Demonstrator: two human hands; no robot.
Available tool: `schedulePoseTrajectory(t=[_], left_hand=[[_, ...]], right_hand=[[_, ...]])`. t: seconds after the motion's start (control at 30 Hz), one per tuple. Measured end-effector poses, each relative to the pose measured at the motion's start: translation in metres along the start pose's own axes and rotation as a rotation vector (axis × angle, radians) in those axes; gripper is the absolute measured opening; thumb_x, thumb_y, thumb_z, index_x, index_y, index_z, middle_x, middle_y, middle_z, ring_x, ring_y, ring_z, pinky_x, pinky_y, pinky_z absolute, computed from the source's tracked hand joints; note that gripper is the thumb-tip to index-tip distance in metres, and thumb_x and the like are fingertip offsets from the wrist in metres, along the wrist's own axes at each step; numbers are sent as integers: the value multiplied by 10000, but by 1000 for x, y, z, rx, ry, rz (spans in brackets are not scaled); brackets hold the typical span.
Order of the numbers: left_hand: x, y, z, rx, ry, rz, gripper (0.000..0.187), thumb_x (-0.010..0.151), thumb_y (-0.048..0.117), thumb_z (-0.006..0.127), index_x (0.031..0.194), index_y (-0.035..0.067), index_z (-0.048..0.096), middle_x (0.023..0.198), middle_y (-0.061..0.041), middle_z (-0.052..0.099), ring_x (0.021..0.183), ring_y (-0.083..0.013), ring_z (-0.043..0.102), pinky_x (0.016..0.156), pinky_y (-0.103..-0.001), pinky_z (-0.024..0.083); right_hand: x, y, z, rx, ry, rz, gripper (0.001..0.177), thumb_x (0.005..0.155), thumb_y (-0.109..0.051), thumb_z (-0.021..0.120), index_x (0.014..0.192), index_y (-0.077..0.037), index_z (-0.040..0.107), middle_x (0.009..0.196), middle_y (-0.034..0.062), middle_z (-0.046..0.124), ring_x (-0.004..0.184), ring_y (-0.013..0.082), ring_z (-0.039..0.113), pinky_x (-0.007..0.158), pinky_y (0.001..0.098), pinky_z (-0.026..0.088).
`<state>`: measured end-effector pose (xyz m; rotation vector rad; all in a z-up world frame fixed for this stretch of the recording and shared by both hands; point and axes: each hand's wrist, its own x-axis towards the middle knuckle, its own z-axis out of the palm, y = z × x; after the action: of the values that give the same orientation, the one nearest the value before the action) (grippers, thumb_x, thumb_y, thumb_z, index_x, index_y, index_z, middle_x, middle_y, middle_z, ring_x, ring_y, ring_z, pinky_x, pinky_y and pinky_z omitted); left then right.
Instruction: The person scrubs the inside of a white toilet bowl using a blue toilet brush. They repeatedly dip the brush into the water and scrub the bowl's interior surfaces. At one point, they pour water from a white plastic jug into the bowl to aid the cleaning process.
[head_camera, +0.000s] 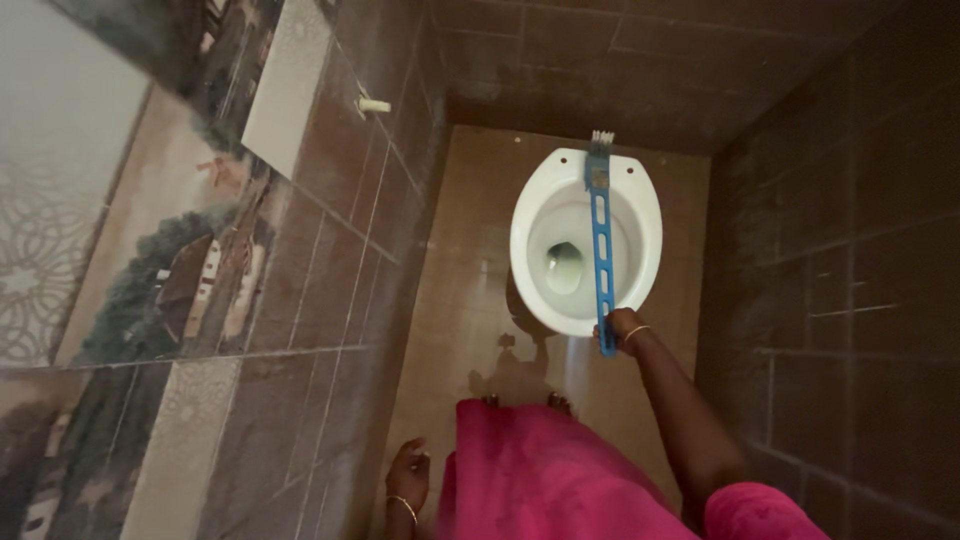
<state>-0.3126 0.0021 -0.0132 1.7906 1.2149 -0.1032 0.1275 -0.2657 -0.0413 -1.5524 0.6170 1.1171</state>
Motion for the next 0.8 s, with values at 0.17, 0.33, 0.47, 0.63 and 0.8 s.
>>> schedulePoseTrajectory(t=[0.17,0.33,0.47,0.63,0.8], left_hand=[[3,4,0,48,16,87,338,907,155,648,1244,138,673,1133,-89,747,964,-216,718,872,-351,562],[8,11,4,-1,19,-32,351,913,144,645,1263,141,670,1002,-130,764,929,-228,720,854,-354,571],[6,8,1,-79,101,51,335,905,140,651,1238,128,678,982,-125,763,883,-224,716,826,-350,583],[8,10,-3,-41,71,-23,330,914,169,681,1242,134,681,1007,-122,775,916,-224,729,849,-350,572],[2,7,7,-58,97,53,336,884,152,670,1219,139,692,1038,-94,777,919,-218,743,843,-351,584]], right_hand=[[13,-1,24,-274,373,-215,557,1092,-380,457,994,139,637,827,264,665,641,342,621,544,456,477],[12,-8,34,-819,521,-421,589,941,-445,645,1179,87,564,1045,340,681,960,458,686,817,497,546],[1,-5,-6,-750,500,-398,584,985,-397,561,1311,87,543,1137,357,700,1044,501,696,884,551,572],[-8,4,-41,-910,658,-633,614,922,-420,654,1219,114,598,1181,377,624,1038,518,649,875,533,533],[5,0,1,-702,640,-373,663,990,-510,623,1194,120,638,1153,372,667,1091,506,652,947,517,524]])
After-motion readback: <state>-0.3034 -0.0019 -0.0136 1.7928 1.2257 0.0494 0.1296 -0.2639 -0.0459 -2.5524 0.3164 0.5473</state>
